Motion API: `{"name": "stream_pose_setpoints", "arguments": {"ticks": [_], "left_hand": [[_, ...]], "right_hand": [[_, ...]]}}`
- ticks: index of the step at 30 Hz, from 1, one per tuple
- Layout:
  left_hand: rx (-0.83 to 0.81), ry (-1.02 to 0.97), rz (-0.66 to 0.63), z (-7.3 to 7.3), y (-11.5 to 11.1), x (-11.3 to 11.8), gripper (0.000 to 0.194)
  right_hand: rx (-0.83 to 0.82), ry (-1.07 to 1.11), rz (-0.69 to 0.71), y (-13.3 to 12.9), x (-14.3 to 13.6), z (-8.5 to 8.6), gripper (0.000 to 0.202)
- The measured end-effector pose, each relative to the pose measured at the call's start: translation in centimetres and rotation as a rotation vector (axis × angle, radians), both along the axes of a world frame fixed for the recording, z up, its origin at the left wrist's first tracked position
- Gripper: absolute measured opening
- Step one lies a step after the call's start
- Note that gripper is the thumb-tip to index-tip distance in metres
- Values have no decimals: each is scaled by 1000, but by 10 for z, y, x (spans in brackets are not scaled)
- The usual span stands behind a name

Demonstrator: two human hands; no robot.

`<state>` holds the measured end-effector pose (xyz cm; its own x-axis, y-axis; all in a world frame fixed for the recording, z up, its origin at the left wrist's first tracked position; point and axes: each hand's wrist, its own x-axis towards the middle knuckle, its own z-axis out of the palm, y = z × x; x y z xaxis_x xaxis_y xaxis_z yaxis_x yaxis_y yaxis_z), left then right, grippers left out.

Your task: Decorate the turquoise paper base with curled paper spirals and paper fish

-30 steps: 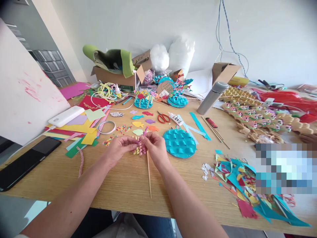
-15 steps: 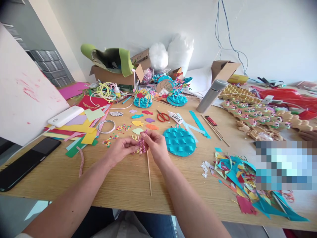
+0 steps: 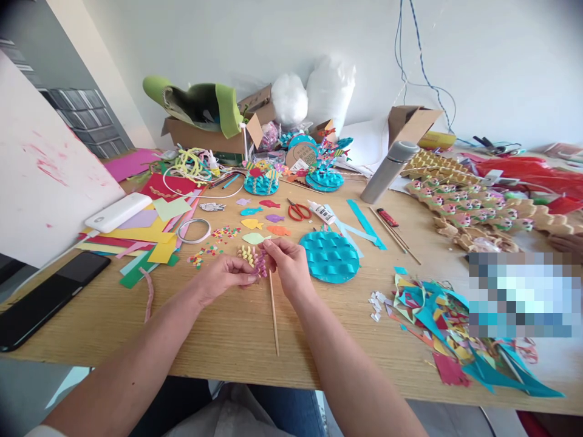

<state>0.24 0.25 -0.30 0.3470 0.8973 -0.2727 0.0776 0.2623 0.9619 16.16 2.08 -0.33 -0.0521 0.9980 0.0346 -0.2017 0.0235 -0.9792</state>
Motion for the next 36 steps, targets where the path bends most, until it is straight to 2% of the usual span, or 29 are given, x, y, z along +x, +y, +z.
{"name": "stream_pose_setpoints", "arguments": {"ticks": [4, 11, 20, 24, 27, 36], "left_hand": [[-11, -10, 11, -1, 0, 0, 19], [-29, -8, 57, 1, -1, 0, 23], [-22, -29, 71, 2, 0, -1, 21], [-25, -31, 87, 4, 0, -1, 20], [-19, -10, 66, 3, 0, -1, 19], [-32, 20, -15, 0, -1, -3, 15]], "right_hand": [[-21, -10, 54, 0, 1, 1, 30], [-143, 58, 117, 1, 3, 5, 51], [-112, -9, 152, 0, 1, 5, 41], [-78, -21, 100, 1, 2, 3, 40], [-56, -22, 50, 3, 4, 2, 36], [-74, -6, 44, 2, 0, 1, 37]]}}
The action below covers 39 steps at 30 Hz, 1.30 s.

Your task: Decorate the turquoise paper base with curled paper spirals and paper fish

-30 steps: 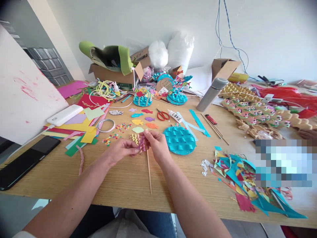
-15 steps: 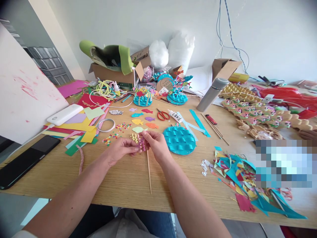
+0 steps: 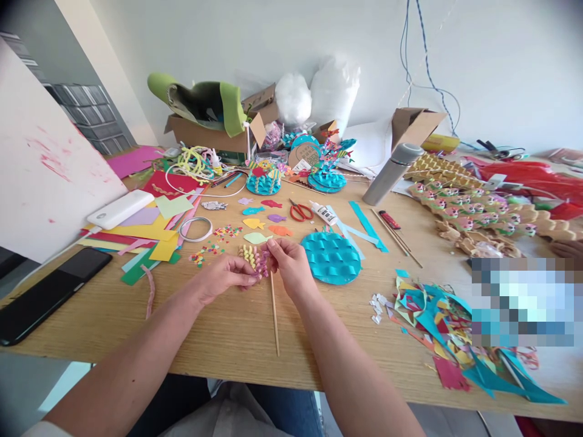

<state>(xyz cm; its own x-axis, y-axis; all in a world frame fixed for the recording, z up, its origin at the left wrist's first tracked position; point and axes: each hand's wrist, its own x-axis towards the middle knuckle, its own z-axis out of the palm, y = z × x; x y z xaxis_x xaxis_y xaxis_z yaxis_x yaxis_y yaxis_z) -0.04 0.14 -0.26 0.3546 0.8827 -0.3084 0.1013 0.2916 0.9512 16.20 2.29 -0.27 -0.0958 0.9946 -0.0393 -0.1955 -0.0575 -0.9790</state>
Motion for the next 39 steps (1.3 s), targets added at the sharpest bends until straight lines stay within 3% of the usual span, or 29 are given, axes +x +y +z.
{"name": "stream_pose_setpoints", "arguments": {"ticks": [5, 17, 26, 30, 33, 39], "left_hand": [[-9, -6, -67, 1, 0, 0, 14], [21, 11, 10, 2, 0, -1, 21], [16, -31, 20, 5, -2, 0, 24], [51, -160, 13, 5, -2, 3, 34], [105, -185, 63, 4, -1, 4, 35], [154, -133, 190, 3, 0, 4, 30]], "right_hand": [[-86, 103, 33, -2, -2, 4, 38], [-160, 157, 85, 2, 4, 5, 44], [-9, -28, -9, 3, 5, -2, 37], [81, -118, 58, -1, -1, -1, 35], [88, -115, 145, -5, -4, 0, 35], [85, -79, 82, -2, 2, -2, 36]]}}
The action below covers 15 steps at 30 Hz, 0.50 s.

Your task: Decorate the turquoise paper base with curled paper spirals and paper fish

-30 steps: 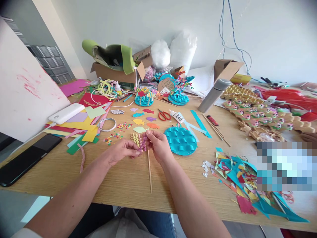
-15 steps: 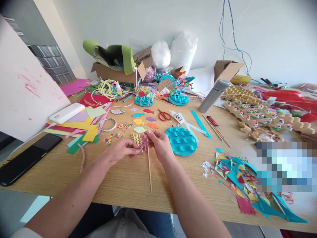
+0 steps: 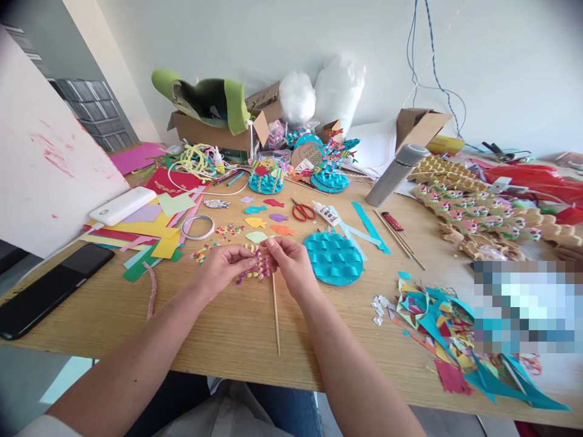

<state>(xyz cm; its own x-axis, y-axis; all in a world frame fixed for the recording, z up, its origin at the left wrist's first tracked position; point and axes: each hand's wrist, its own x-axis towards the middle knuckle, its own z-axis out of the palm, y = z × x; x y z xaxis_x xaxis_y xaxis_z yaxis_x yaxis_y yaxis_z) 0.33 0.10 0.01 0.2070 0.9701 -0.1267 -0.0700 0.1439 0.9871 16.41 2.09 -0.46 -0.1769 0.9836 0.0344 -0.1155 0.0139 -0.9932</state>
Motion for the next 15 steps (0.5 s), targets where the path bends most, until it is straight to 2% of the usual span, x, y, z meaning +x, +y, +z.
{"name": "stream_pose_setpoints", "arguments": {"ticks": [5, 15], "left_hand": [[25, 9, -17, -1, 0, 0, 29], [32, 33, -55, 1, -1, 0, 23]], "right_hand": [[5, -48, 100, 0, 0, 5, 34], [-3, -118, 172, -2, -4, 7, 42]]}}
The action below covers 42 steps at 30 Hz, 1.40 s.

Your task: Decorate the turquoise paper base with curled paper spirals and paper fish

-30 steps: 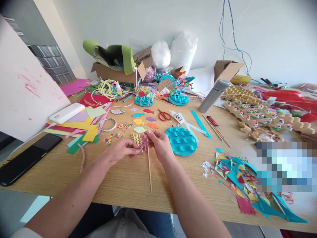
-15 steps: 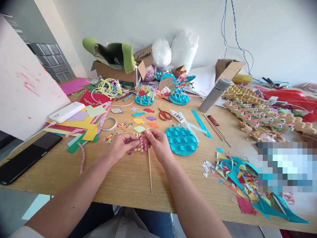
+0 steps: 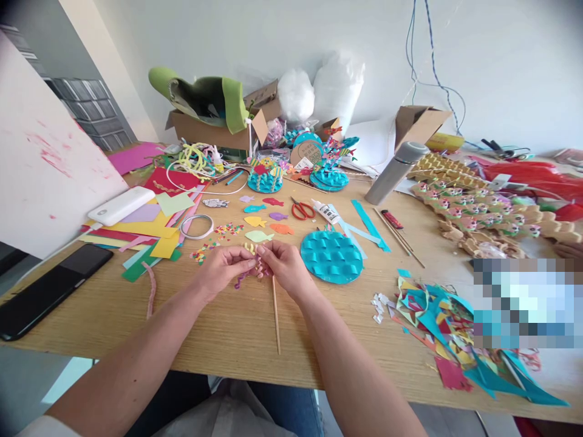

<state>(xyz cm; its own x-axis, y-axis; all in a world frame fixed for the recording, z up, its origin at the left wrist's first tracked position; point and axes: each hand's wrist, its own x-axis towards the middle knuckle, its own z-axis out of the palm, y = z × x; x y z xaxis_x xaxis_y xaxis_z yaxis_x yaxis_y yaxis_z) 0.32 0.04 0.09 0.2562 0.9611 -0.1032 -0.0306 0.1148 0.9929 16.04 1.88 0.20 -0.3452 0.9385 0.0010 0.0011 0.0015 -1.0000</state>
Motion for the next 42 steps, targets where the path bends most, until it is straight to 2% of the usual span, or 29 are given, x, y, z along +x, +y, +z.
{"name": "stream_pose_setpoints", "arguments": {"ticks": [12, 18, 32, 42], "left_hand": [[-59, -14, -1, 1, 0, 0, 20], [-136, -193, -29, 1, 0, -3, 23], [-183, -193, -60, 2, -1, -3, 31], [-119, -147, -56, 1, -1, 0, 35]], "right_hand": [[-61, 49, 4, -1, -3, -1, 44], [-138, 143, 0, -1, 0, 1, 44], [-3, 10, -72, 0, 1, 0, 41], [-20, 17, -49, -2, -1, 3, 45]]}}
